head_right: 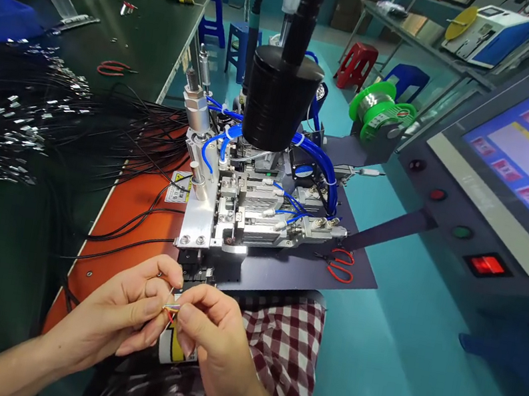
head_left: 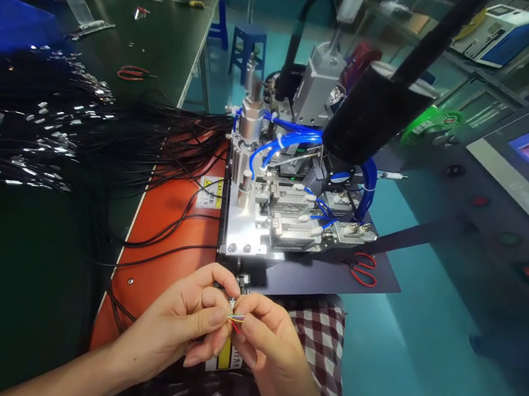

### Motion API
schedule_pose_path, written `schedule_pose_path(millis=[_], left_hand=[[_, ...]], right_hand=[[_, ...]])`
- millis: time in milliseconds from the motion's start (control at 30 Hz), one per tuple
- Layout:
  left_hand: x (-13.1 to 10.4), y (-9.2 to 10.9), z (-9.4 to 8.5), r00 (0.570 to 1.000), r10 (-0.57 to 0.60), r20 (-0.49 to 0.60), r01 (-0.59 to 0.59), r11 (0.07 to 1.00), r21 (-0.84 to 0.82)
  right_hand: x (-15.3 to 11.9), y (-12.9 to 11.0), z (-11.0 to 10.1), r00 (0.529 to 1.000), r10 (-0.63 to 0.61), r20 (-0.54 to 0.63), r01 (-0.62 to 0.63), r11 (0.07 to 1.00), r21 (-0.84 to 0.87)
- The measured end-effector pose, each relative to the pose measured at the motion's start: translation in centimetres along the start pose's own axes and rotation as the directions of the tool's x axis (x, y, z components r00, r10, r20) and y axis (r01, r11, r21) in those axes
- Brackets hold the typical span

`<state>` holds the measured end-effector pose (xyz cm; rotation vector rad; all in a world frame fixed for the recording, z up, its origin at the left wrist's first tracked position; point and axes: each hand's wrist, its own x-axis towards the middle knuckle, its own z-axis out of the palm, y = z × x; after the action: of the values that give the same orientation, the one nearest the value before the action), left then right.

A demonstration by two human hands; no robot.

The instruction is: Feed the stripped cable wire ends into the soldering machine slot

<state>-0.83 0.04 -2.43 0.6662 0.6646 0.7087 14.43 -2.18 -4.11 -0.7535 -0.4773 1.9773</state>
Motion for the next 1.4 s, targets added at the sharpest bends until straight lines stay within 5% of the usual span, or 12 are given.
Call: schedule_pose_path(millis=[167,367,633,867,1167,1400], left_hand=[[0.0,-0.1,0.0,1.0,0.008,0.008,-0.008,1.0,0.003],[0.1,0.1,0.5,0.997,-0.05,-0.065,0.06,0.984,0.167],[0.2,0.1,0.9,0.968,-0.094,-0.231,0.172,0.923,0.345],[0.5,-0.2,0.8,0.958,-0.062,-0.279,0.141,0.951,0.274],[0.5,-0.3,1.0,0.954,-0.053,-0.294,0.132,0.957,0.258],[0.4,-0.3,1.1,0.954,-0.049,-0.294,0.12,0.967,0.226]], right_hand=[[0.0,0.0,-0.2,1.0,-0.005,0.005,0.005,0.999,-0.036],[0.2,-1.5,-1.3,0.998,-0.027,0.061,0.047,0.935,-0.353],[0.2,-4.0,-1.3,0.966,-0.181,0.183,0.253,0.535,-0.806],[-0.1,-1.8,-1.6,0.965,-0.237,-0.112,0.077,0.664,-0.743],[-0.3,-1.1,-0.5,0.934,-0.33,-0.14,0.091,0.596,-0.798],[0.1,-1.0,-0.6,0.948,-0.22,-0.231,0.003,0.731,-0.682]])
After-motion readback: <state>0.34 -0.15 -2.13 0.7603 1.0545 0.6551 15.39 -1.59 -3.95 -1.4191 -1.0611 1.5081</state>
